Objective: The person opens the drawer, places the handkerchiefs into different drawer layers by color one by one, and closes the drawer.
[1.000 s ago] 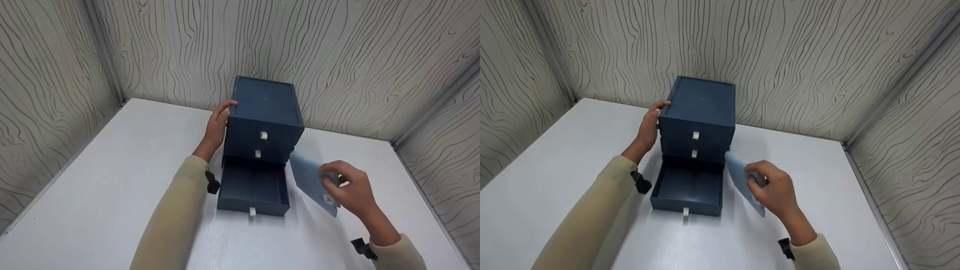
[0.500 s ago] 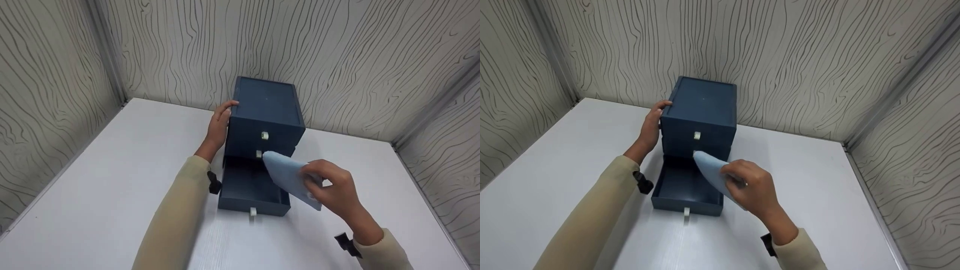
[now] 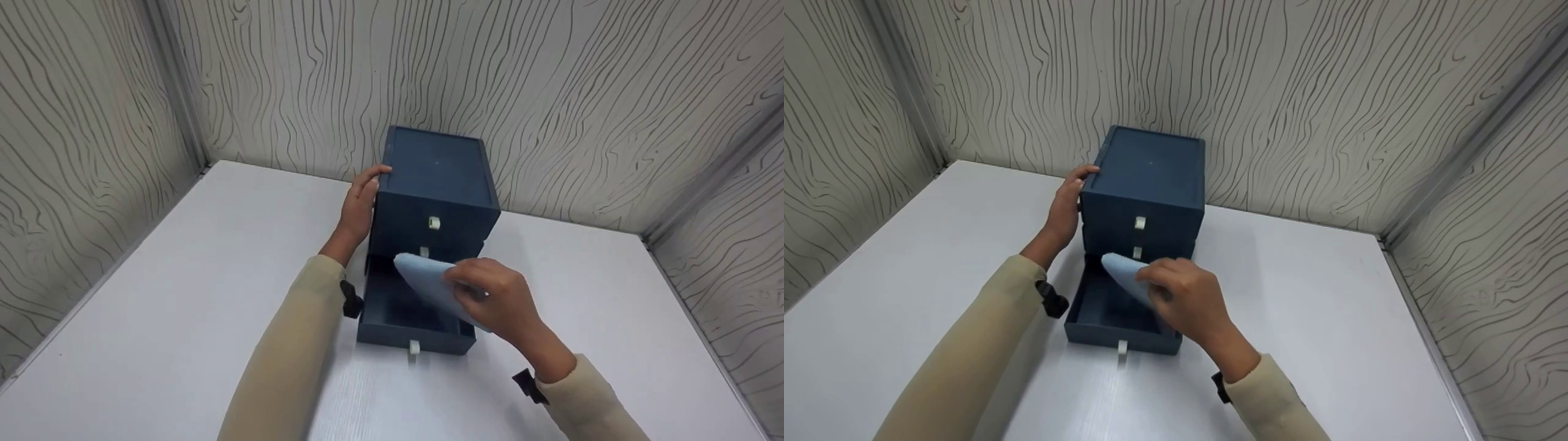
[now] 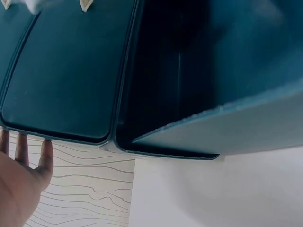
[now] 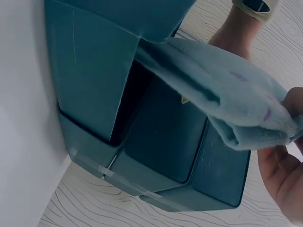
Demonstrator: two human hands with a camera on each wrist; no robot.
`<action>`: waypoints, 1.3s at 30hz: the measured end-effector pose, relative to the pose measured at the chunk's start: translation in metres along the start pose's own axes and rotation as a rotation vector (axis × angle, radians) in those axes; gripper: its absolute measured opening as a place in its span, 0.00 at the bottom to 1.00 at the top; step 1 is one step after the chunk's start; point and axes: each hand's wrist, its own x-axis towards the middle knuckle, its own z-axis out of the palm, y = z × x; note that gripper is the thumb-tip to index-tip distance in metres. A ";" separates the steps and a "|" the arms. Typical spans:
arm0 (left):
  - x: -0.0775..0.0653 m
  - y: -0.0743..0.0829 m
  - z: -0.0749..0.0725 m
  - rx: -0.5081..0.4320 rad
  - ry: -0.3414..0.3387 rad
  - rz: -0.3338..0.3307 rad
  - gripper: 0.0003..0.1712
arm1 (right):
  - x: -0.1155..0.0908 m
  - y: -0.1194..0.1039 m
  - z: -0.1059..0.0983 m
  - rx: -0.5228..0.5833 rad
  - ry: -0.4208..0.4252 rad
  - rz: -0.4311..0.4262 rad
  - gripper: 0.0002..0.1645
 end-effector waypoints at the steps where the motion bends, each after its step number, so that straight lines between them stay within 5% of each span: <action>1: 0.000 0.000 0.000 -0.005 -0.002 -0.001 0.23 | 0.001 0.000 0.004 -0.019 0.001 -0.012 0.18; 9: -0.001 0.000 0.000 0.051 -0.004 -0.037 0.24 | 0.001 0.005 0.035 -0.097 -0.044 -0.031 0.17; 18: -0.002 0.002 0.000 0.029 -0.003 -0.036 0.23 | -0.008 0.006 0.057 0.027 -0.120 0.066 0.14; 26: -0.001 0.002 0.000 -0.009 -0.006 -0.040 0.23 | -0.011 0.001 0.069 0.202 -0.273 0.212 0.17; 35: -0.012 0.037 0.001 0.015 -0.029 -0.041 0.22 | -0.011 0.004 0.081 0.193 -0.375 0.306 0.19; 39: -0.011 0.037 0.002 0.001 -0.026 -0.021 0.22 | -0.011 0.008 0.086 0.211 -0.375 0.329 0.19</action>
